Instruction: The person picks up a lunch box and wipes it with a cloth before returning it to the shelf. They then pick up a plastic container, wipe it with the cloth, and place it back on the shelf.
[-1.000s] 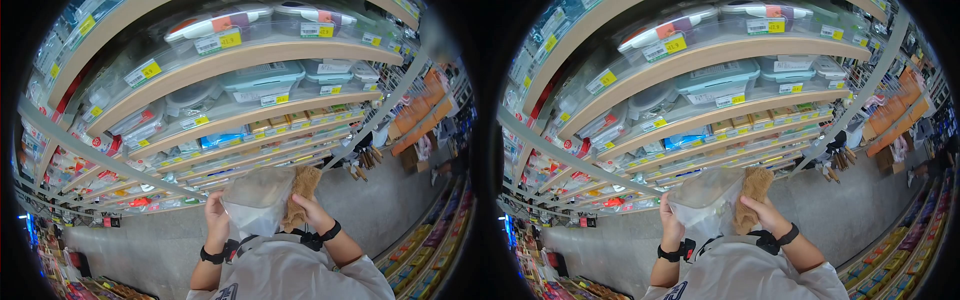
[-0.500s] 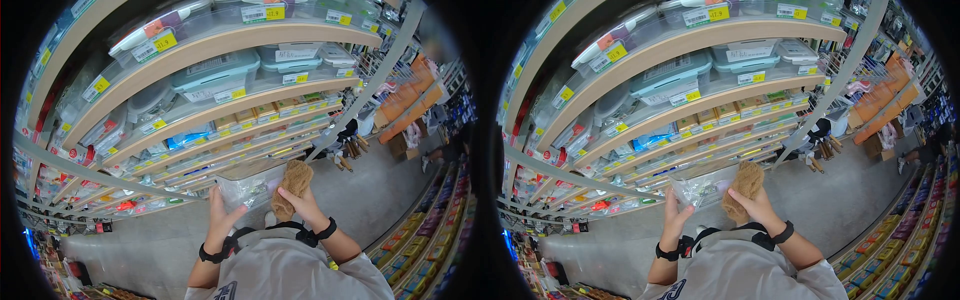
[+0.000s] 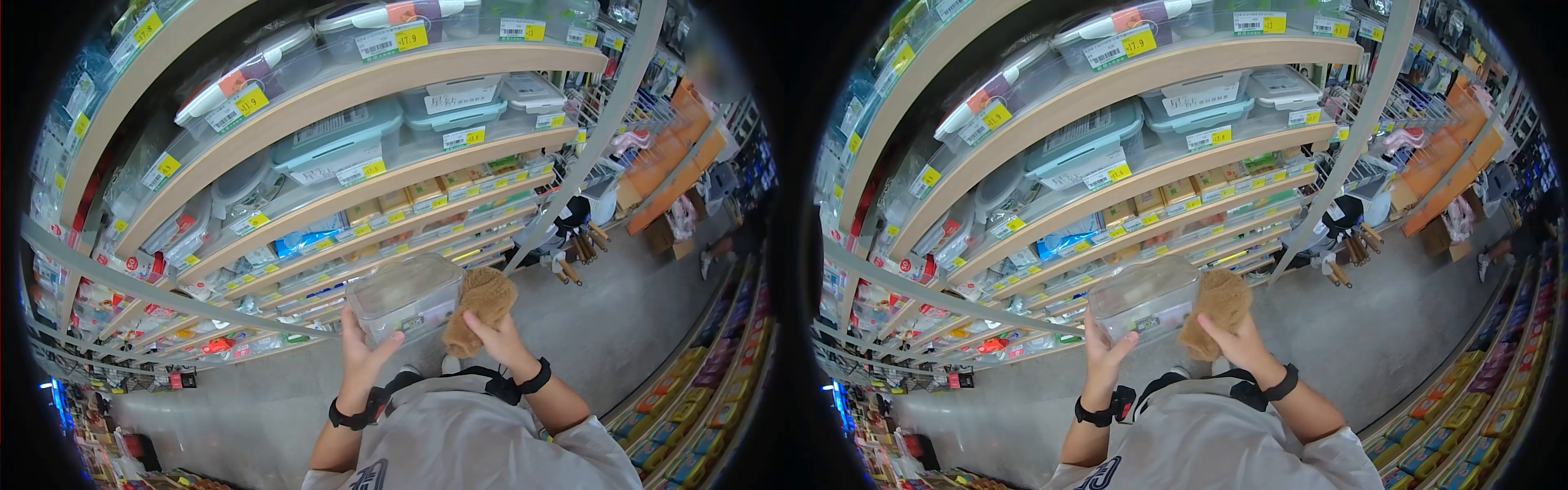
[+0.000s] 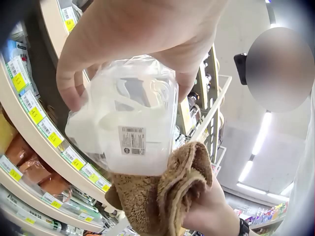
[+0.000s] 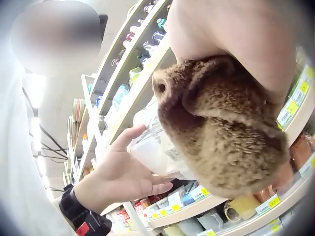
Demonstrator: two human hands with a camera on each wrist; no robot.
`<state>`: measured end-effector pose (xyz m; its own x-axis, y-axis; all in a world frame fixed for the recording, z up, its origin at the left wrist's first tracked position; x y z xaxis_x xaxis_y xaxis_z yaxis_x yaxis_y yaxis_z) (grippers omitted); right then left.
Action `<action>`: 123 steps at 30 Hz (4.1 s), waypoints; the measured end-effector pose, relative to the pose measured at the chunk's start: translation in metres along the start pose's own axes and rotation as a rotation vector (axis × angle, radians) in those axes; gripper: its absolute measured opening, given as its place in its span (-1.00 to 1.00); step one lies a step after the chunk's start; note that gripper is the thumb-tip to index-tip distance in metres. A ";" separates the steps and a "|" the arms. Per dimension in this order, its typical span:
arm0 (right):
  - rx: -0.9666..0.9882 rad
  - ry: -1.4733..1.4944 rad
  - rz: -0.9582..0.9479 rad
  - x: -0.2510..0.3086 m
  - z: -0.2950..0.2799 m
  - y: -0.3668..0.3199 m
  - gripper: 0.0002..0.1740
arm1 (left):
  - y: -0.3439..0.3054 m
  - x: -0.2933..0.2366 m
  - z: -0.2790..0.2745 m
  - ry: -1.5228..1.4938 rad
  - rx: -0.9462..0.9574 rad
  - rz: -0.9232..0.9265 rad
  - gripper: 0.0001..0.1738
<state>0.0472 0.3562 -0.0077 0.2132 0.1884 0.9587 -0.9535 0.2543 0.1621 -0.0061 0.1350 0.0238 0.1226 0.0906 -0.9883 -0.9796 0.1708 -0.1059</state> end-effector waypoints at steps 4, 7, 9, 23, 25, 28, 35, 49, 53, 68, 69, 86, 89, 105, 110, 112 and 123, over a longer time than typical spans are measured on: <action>-0.112 0.411 0.183 -0.030 -0.018 -0.005 -0.43 | -0.010 -0.006 0.000 0.067 -0.043 0.132 0.00; 0.050 0.449 0.134 -0.047 -0.011 -0.011 -0.25 | -0.016 -0.015 0.002 0.227 -0.149 0.199 0.00; 0.074 0.415 0.127 -0.048 0.004 -0.018 -0.31 | -0.019 -0.018 0.006 0.292 -0.193 0.236 0.02; 0.120 -0.155 -0.329 0.013 0.015 -0.003 -0.36 | -0.039 -0.021 0.019 0.416 -0.316 0.517 0.09; 0.054 -0.204 -0.305 0.010 0.003 0.001 -0.36 | -0.038 -0.019 0.018 0.369 -0.283 0.537 0.10; -0.130 0.025 -0.157 -0.007 -0.027 0.008 -0.39 | -0.043 -0.027 0.018 0.393 -0.263 0.629 0.11; -0.208 0.534 -0.076 -0.001 -0.059 0.016 -0.34 | -0.063 -0.066 0.020 0.780 -0.380 0.981 0.03; 0.358 -0.347 -0.309 0.059 0.030 0.036 0.15 | -0.058 -0.057 0.028 0.913 -0.197 1.046 -0.02; 0.273 -0.236 -0.272 0.049 0.027 0.041 -0.02 | -0.058 -0.057 0.020 0.883 -0.210 1.031 -0.03; 0.240 -0.509 -0.537 0.072 0.055 0.028 -0.18 | -0.055 -0.062 0.015 0.904 -0.211 0.973 -0.09; 0.345 -0.532 -0.577 0.081 0.065 0.022 -0.16 | -0.053 -0.060 0.015 0.932 -0.213 0.949 -0.09; 0.328 -0.574 -0.623 0.107 0.023 0.011 -0.42 | -0.038 -0.025 -0.038 0.444 -0.245 0.633 0.12; -0.118 -0.230 -0.396 0.092 -0.014 0.021 -0.42 | -0.038 -0.024 -0.041 0.327 -0.225 0.611 0.15; 0.737 -0.510 -0.696 0.083 0.074 -0.004 -0.31 | -0.043 -0.040 -0.010 0.695 -0.196 0.761 0.03; 0.758 -0.423 -0.805 0.081 0.065 -0.016 -0.35 | -0.038 -0.025 -0.018 0.695 -0.235 0.664 0.09; 0.628 -0.536 -0.786 0.081 0.051 -0.009 -0.36 | -0.030 -0.013 -0.036 0.396 -0.279 0.504 0.10; 0.116 -0.240 -0.384 0.004 0.023 -0.001 -0.57 | -0.020 -0.018 -0.020 -0.012 -0.206 0.239 0.03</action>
<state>0.0436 0.3347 0.0011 0.5126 -0.1271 0.8492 -0.8359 0.1525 0.5273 0.0083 0.1102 0.0418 -0.1144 0.1159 -0.9866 -0.9924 -0.0591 0.1081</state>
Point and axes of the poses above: each hand's wrist, its own y-axis towards the middle knuckle, its own z-axis out of the palm, x = y × z, the point moved 8 cm from there along y, towards the middle knuckle, and after that the axes turned 10 degrees about -z, right-handed, at the moved point
